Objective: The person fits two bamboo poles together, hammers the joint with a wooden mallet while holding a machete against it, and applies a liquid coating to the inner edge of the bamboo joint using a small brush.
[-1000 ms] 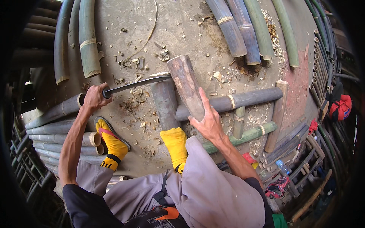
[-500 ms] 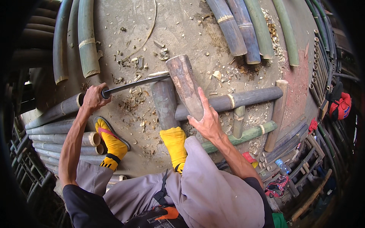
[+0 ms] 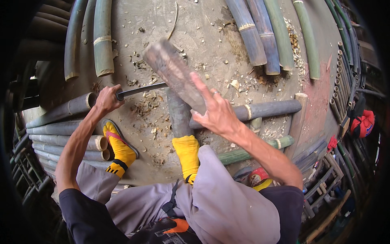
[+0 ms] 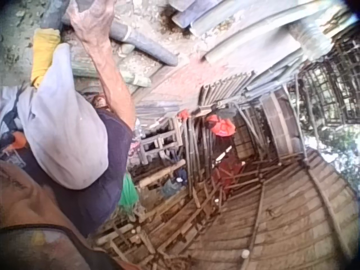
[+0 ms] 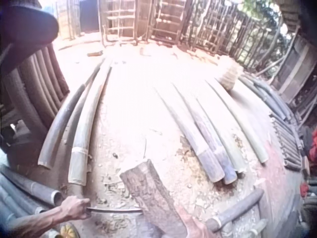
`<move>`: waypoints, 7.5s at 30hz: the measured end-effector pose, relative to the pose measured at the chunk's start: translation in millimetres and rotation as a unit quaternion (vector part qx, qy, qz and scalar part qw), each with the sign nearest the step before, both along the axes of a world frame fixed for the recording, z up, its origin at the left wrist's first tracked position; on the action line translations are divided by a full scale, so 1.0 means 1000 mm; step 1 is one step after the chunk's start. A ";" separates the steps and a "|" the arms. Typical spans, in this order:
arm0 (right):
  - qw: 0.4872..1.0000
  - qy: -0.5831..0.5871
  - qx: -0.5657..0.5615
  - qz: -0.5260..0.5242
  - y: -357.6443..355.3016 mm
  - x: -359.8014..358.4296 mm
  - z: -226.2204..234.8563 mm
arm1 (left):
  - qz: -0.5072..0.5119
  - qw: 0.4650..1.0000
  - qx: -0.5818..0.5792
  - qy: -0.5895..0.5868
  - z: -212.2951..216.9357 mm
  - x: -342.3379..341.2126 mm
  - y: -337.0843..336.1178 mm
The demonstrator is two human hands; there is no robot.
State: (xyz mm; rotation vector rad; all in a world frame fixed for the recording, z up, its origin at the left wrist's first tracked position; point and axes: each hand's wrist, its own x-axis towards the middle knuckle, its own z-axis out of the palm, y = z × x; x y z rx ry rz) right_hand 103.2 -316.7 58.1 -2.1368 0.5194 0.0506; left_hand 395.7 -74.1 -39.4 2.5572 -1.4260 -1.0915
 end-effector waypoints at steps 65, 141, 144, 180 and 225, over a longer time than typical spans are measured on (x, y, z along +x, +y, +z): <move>0.959 0.170 0.025 -0.223 0.031 -0.121 -0.040 | -0.013 0.996 0.072 0.053 -0.002 0.015 -0.001; 0.853 -0.068 -0.228 0.465 0.045 -0.016 0.018 | -0.152 0.981 -0.079 -0.088 -0.025 -0.026 0.041; 0.827 -0.307 -0.163 0.442 0.031 -0.031 -0.017 | -0.179 0.978 -0.077 -0.075 -0.024 -0.033 0.029; 0.996 0.033 -0.078 -0.001 0.035 -0.112 -0.021 | -0.156 0.965 -0.174 -0.115 -0.007 -0.042 0.048; 0.916 0.023 -0.269 0.296 -0.009 -0.039 -0.056 | -0.175 0.972 -0.127 -0.089 -0.024 -0.030 0.030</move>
